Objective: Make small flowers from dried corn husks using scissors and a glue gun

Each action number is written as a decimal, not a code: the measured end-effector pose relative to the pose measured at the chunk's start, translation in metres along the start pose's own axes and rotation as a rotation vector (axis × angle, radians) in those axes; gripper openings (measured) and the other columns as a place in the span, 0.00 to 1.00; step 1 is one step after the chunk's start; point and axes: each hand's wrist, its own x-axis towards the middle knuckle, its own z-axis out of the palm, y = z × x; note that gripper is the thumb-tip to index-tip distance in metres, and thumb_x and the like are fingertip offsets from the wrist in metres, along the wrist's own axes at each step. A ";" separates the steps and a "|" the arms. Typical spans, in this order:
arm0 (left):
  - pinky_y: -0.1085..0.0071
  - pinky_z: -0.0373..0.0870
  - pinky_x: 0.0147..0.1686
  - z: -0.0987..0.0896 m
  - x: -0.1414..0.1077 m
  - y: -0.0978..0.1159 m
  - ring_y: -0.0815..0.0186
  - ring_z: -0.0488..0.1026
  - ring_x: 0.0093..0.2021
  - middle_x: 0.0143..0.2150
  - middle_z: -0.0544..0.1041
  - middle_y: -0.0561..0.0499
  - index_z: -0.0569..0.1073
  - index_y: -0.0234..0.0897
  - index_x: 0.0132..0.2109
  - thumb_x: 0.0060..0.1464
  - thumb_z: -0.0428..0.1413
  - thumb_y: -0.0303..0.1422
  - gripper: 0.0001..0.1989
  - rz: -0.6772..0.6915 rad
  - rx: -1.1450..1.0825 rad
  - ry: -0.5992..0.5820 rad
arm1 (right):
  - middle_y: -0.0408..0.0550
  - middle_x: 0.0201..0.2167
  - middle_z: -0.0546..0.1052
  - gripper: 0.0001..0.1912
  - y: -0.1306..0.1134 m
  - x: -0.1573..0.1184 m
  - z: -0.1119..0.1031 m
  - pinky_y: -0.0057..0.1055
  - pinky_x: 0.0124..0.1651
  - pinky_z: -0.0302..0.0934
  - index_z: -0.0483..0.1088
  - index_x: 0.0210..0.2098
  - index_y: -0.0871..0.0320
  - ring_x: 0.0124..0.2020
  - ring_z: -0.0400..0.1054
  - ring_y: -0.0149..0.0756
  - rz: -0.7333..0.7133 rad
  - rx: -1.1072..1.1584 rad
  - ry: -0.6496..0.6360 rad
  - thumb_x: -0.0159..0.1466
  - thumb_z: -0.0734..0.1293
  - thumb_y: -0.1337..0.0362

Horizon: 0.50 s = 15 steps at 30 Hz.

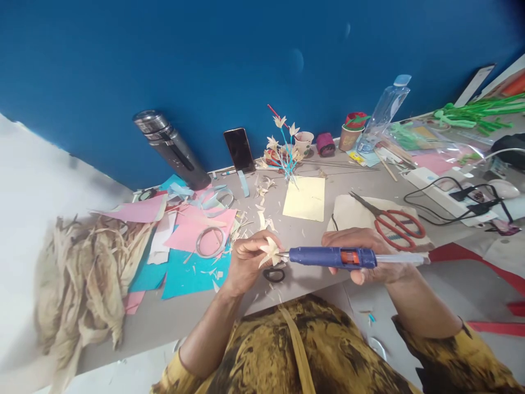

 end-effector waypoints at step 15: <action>0.71 0.73 0.28 0.000 0.000 0.000 0.68 0.74 0.27 0.31 0.78 0.48 0.82 0.39 0.28 0.45 0.70 0.29 0.04 -0.014 0.011 0.005 | 0.45 0.23 0.70 0.22 0.005 -0.001 0.004 0.33 0.34 0.55 0.71 0.30 0.60 0.27 0.61 0.34 0.080 0.286 0.110 0.62 0.72 0.46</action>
